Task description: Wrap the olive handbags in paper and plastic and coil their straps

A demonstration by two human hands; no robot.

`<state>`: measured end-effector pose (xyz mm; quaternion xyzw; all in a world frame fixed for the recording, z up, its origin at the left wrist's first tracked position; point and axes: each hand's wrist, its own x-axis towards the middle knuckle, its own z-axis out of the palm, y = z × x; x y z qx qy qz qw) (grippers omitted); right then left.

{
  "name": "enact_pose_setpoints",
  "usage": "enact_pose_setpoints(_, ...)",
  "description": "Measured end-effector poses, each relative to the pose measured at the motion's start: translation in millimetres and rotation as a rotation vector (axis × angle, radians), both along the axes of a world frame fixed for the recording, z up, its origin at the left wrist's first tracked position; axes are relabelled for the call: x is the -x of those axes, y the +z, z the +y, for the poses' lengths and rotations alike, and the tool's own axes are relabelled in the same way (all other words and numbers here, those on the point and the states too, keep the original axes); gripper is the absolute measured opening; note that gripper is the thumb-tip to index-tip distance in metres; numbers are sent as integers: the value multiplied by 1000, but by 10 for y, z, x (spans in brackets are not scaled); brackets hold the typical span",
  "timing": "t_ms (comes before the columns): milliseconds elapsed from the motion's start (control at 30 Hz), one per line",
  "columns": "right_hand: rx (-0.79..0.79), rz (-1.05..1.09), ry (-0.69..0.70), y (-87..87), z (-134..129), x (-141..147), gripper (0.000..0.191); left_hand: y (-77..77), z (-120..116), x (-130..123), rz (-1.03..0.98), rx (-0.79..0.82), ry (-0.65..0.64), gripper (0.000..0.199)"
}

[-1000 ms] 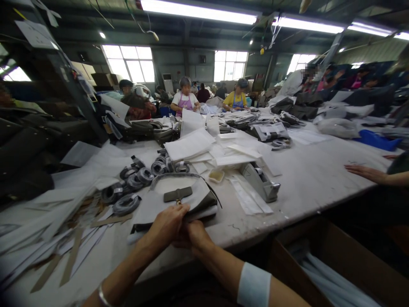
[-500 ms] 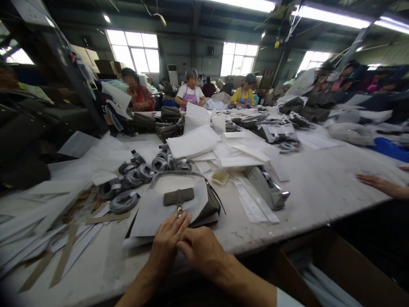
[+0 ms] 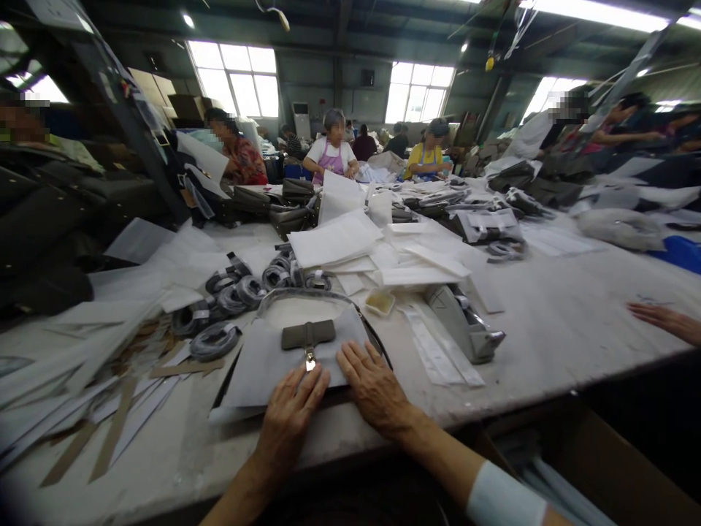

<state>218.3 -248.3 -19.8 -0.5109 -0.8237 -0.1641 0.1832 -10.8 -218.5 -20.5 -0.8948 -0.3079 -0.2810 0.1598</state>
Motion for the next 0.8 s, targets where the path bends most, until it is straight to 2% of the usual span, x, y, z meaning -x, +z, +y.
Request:
enact_pose_setpoints(167, -40, 37, 31, -25, 39, 30, 50, 113, -26, -133, 92, -11, 25, 36)
enact_pose_setpoints(300, -59, 59, 58, -6, 64, -3, 44, 239, 25, -328, 221, 2, 36, 20)
enact_pose_setpoints(400, -54, 68, 102, 64, 57, -61, 42, 276, 86, -372, 199, -15, 38, 24)
enact_pose_setpoints(567, -70, 109, 195, 131, 45, -179, 44, 223, 98, -296, 205, -39, 43, 36)
enact_pose_setpoints(700, -104, 122, 192, 22, 23, -199, 46, 161, 19, -309, 246, -71, 34, 39)
enact_pose_setpoints(800, -89, 71, 141, -75, -15, -176, 45, 100, -75, -388, 288, -111, 80, 40)
